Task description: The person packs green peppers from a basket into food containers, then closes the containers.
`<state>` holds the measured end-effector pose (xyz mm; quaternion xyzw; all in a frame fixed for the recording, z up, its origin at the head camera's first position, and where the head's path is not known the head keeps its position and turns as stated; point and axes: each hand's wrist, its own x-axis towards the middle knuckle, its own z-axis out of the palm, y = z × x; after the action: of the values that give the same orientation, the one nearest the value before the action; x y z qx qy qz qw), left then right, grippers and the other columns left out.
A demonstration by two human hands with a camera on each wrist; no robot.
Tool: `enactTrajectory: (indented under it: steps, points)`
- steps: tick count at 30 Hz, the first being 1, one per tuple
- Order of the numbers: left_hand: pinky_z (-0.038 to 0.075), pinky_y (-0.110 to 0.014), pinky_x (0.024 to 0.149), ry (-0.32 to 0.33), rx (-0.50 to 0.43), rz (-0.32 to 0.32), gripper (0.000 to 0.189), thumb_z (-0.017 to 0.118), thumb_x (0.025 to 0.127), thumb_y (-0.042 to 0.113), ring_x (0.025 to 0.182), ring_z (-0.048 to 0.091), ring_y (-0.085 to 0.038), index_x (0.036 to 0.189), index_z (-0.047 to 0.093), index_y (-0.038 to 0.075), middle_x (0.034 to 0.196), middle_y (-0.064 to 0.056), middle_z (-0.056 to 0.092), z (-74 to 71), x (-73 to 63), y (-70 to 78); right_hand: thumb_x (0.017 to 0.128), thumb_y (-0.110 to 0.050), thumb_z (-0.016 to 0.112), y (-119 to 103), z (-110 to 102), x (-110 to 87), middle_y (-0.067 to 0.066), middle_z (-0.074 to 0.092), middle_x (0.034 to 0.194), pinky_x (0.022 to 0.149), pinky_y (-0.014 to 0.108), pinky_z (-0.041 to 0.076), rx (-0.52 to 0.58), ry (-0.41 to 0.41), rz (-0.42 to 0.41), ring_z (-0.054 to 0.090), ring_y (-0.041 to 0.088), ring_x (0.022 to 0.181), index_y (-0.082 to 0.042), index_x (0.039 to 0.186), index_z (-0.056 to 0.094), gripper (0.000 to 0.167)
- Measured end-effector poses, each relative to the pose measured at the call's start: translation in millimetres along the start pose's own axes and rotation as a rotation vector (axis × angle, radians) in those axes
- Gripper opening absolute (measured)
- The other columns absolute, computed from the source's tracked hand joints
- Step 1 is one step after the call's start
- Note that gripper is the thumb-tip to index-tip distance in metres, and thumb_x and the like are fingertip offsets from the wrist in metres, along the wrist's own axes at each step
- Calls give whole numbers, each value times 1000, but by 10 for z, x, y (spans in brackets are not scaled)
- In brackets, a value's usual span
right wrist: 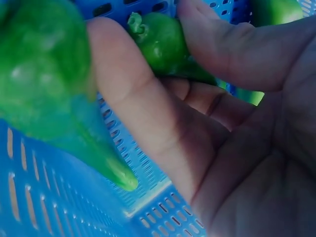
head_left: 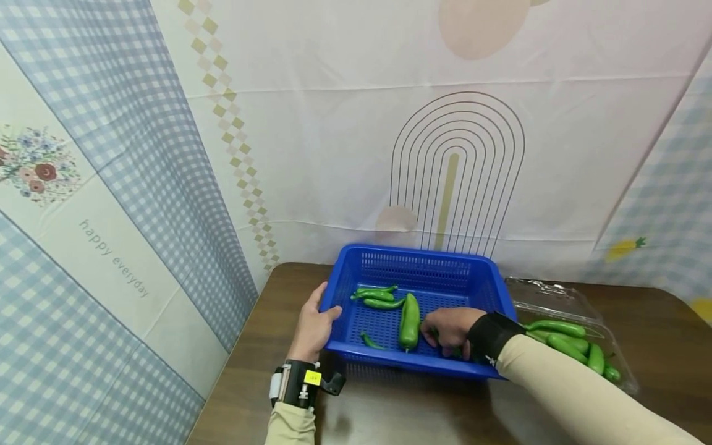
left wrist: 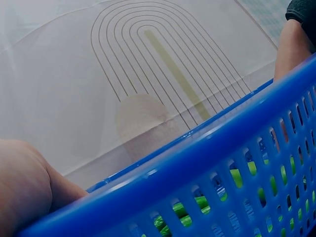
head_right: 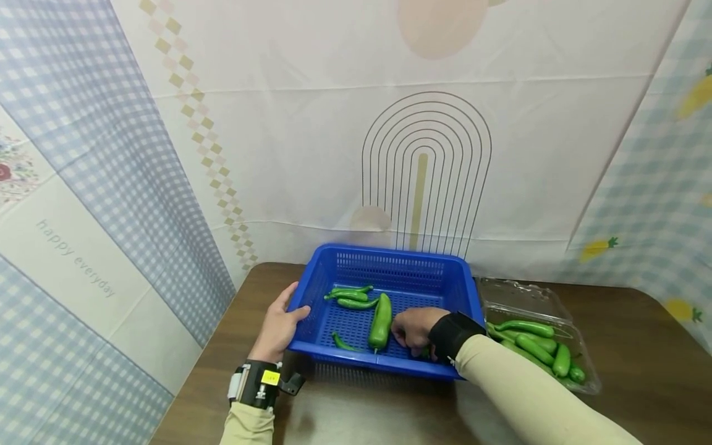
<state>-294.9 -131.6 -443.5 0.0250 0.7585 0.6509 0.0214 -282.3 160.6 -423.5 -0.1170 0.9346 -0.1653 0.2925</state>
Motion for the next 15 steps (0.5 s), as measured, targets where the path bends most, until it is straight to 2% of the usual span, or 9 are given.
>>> enactTrajectory:
  steps: [7, 15]
  points:
    - [38, -65, 118, 4, 12, 6, 66, 57, 102, 8, 144, 47, -45, 164, 33, 12, 163, -25, 41, -26, 21, 58, 83, 15, 71, -7, -54, 12, 9, 58, 84, 50, 38, 61, -2, 2, -25, 68, 25, 68, -8, 85, 63, 24]
    - [40, -64, 116, -3, 22, -5, 66, 57, 102, 7, 143, 49, -45, 163, 34, 11, 162, -25, 43, -47, 34, -6, 82, 21, 63, 24, -125, -52, 9, 55, 91, 57, 38, 63, 62, -27, -80, 66, 24, 77, -5, 88, 59, 28]
